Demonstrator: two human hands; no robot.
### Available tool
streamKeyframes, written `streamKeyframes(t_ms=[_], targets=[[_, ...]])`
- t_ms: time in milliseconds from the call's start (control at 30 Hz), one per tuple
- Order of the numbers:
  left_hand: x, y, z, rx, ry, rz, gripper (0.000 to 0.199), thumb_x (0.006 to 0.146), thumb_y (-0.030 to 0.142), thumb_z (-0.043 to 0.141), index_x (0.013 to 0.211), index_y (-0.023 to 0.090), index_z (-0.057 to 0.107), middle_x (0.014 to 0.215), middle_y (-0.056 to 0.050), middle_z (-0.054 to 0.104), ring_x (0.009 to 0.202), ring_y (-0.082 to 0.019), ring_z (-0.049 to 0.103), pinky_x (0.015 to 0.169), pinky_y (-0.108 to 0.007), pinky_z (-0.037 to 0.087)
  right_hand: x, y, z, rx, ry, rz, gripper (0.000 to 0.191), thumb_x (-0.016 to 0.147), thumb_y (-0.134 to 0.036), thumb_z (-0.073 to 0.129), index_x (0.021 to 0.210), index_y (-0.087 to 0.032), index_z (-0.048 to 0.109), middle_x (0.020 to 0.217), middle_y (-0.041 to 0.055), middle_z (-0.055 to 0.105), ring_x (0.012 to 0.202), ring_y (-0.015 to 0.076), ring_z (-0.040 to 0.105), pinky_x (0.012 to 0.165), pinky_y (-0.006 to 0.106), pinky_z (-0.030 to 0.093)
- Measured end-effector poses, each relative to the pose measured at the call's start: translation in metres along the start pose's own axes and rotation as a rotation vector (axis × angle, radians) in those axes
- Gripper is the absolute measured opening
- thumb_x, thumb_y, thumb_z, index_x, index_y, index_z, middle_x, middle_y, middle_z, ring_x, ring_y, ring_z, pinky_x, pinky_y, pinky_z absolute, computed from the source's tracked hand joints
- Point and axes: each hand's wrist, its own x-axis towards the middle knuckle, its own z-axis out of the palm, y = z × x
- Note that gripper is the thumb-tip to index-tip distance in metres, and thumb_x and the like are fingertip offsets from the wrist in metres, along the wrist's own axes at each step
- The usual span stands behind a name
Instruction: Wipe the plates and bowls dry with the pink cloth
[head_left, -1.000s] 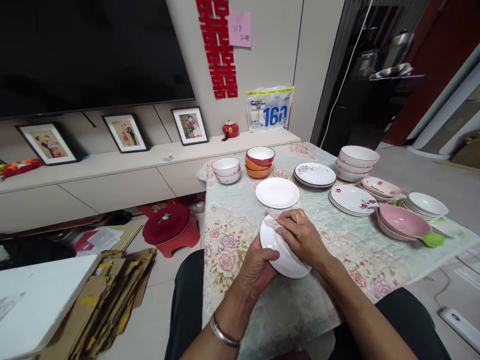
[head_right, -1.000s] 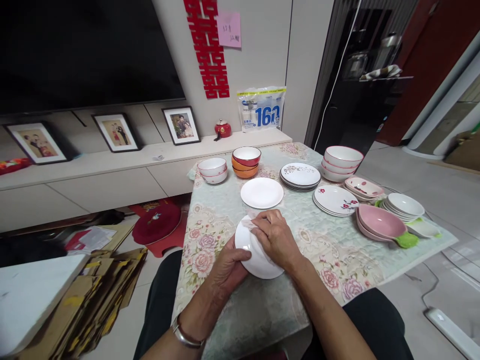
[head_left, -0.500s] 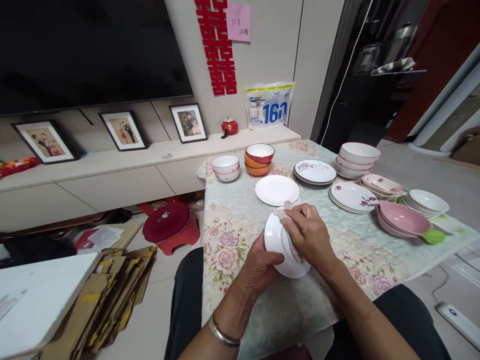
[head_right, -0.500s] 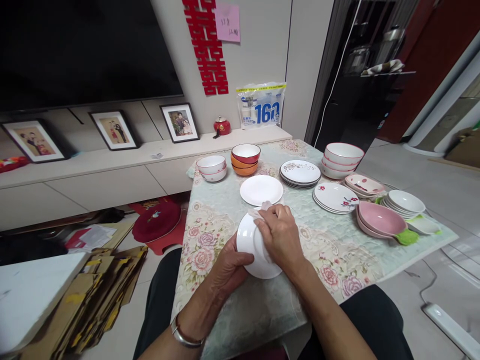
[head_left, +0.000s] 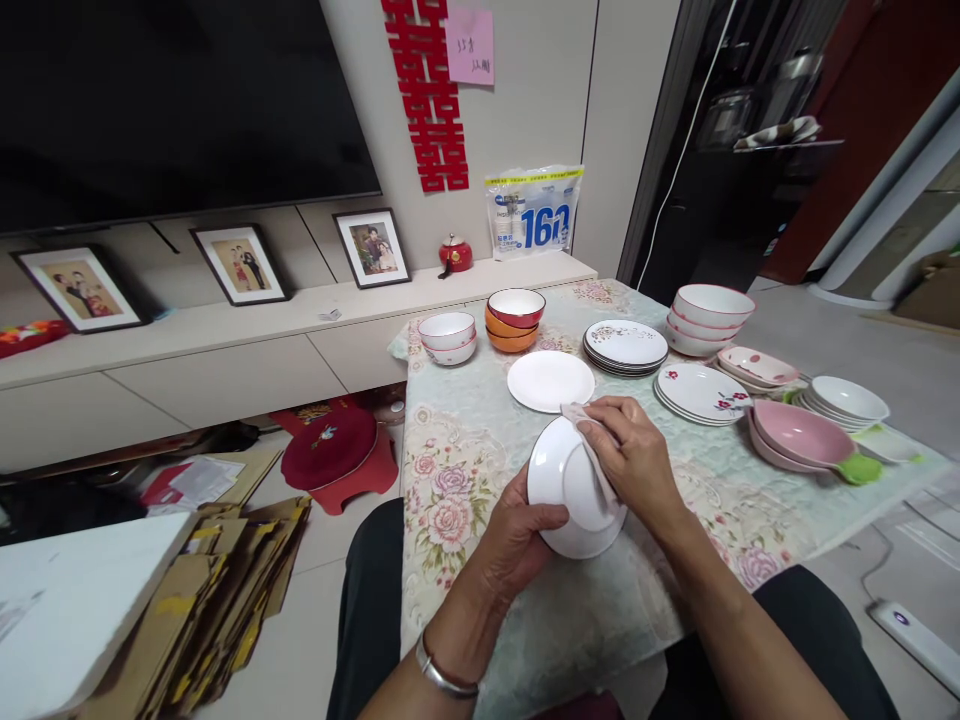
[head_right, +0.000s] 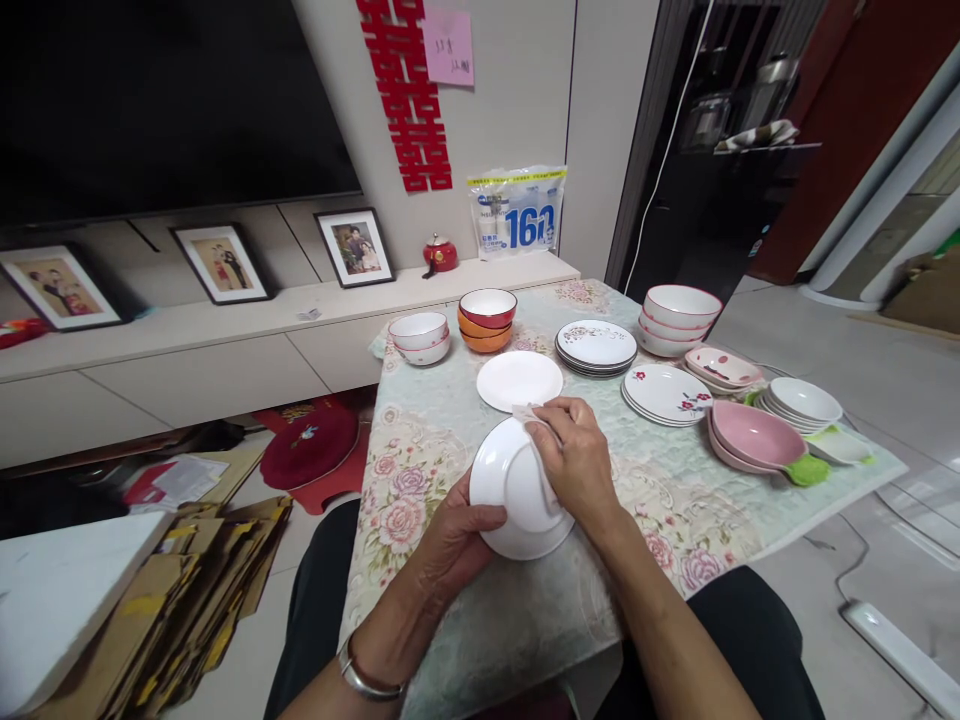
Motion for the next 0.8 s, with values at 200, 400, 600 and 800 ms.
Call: streamKeyframes(t_ms=[200, 400, 600, 800], targets=[[0.000, 0.000, 0.000, 0.000, 0.053, -0.020, 0.054, 0.053, 0.002, 0.075, 0.105, 0.015, 0.067, 0.086, -0.005, 0.072, 0.076, -0.020, 0.065, 0.072, -0.030, 0.047, -0.009, -0.034, 0.002, -0.007, -0.096, -0.209, 0.020, 0.094, -0.021, 0.054, 0.106, -0.017, 0.069, 0.100, 0.0107, 0.067, 0.097, 0.0246, 0.057, 0.085, 0.040, 0.047], [0.001, 0.002, -0.001, -0.010, 0.084, -0.026, 0.055, 0.049, -0.001, 0.068, 0.101, 0.015, 0.068, 0.084, -0.005, 0.073, 0.076, -0.021, 0.066, 0.073, -0.031, 0.048, -0.008, -0.033, 0.009, 0.035, -0.123, -0.212, 0.020, 0.094, -0.023, 0.055, 0.105, -0.018, 0.071, 0.101, 0.0093, 0.068, 0.097, 0.0240, 0.057, 0.086, 0.042, 0.045], [0.005, 0.001, 0.000, -0.046, 0.107, 0.017, 0.078, 0.049, 0.000, 0.067, 0.126, 0.016, 0.061, 0.102, -0.009, 0.075, 0.098, -0.030, 0.067, 0.090, -0.041, 0.048, -0.004, 0.021, 0.011, 0.323, -0.056, 0.303, 0.032, 0.091, -0.043, 0.057, 0.109, -0.020, 0.073, 0.110, 0.0097, 0.071, 0.105, 0.0251, 0.062, 0.094, 0.044, 0.046], [0.004, 0.004, -0.002, -0.032, 0.052, 0.011, 0.081, 0.057, 0.005, 0.072, 0.135, 0.017, 0.054, 0.116, -0.012, 0.072, 0.107, -0.031, 0.065, 0.095, -0.044, 0.047, -0.002, 0.029, 0.008, 0.620, -0.126, 0.646, 0.049, 0.079, -0.055, 0.067, 0.107, -0.016, 0.075, 0.104, 0.0098, 0.075, 0.090, 0.0256, 0.067, 0.076, 0.036, 0.053]])
